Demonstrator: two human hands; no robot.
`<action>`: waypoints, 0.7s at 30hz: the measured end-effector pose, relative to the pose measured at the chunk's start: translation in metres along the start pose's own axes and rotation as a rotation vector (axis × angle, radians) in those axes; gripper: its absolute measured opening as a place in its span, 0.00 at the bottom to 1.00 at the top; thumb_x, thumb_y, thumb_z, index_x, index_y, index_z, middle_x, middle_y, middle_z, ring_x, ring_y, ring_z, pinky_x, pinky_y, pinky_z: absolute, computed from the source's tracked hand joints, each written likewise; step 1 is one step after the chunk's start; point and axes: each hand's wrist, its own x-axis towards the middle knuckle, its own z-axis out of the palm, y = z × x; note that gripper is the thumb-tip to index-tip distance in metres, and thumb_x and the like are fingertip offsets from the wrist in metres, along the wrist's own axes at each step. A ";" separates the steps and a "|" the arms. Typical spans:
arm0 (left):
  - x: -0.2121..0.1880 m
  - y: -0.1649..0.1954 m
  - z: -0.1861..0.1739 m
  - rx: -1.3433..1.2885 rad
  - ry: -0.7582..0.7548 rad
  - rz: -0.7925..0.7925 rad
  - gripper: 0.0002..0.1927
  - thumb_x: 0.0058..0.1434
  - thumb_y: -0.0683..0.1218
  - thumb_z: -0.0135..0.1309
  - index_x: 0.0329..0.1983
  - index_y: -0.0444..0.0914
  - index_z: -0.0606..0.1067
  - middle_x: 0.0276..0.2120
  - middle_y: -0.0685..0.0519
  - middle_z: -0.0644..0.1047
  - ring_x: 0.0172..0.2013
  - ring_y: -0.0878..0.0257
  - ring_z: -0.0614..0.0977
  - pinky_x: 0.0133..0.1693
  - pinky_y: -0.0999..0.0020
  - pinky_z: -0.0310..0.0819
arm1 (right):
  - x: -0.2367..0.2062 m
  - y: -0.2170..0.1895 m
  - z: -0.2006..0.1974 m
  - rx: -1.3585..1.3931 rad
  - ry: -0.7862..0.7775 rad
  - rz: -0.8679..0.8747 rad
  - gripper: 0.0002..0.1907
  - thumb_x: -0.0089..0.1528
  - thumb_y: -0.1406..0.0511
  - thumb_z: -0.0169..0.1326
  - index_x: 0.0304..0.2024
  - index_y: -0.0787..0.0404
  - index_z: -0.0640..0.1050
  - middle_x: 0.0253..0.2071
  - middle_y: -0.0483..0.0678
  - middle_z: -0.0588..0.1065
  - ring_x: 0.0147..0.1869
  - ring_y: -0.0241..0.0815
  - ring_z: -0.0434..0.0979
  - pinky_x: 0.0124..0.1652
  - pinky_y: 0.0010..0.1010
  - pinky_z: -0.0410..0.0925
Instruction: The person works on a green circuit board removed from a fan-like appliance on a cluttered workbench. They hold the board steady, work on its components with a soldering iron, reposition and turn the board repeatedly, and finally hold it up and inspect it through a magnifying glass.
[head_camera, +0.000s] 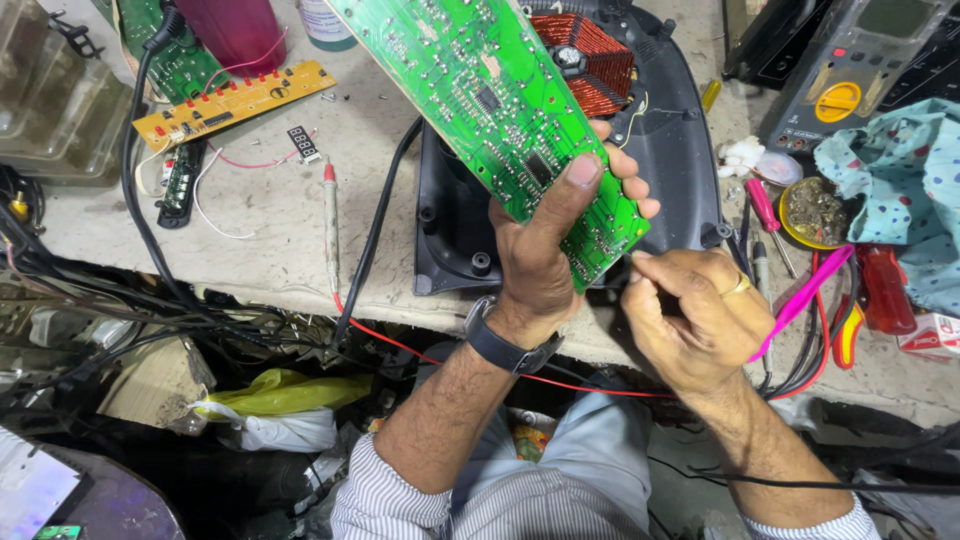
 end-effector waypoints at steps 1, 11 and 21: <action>0.000 0.000 0.000 0.000 0.003 0.002 0.18 0.73 0.44 0.55 0.58 0.26 0.70 0.39 0.43 0.78 0.39 0.57 0.83 0.46 0.54 0.84 | 0.000 0.000 0.001 0.002 0.009 -0.005 0.11 0.60 0.79 0.64 0.44 0.67 0.80 0.35 0.51 0.77 0.35 0.42 0.78 0.33 0.28 0.69; 0.001 0.000 0.001 0.020 0.005 0.027 0.18 0.72 0.43 0.56 0.57 0.25 0.69 0.39 0.43 0.78 0.41 0.56 0.83 0.45 0.55 0.84 | 0.004 -0.004 0.000 -0.003 0.000 -0.009 0.12 0.58 0.79 0.64 0.43 0.69 0.80 0.35 0.52 0.77 0.34 0.43 0.77 0.35 0.31 0.68; 0.000 -0.003 0.001 0.013 0.018 0.050 0.18 0.72 0.43 0.56 0.58 0.25 0.69 0.39 0.42 0.78 0.41 0.55 0.83 0.45 0.54 0.84 | 0.003 -0.002 0.000 0.021 -0.007 0.002 0.12 0.59 0.79 0.63 0.44 0.68 0.80 0.36 0.51 0.77 0.37 0.43 0.79 0.35 0.28 0.71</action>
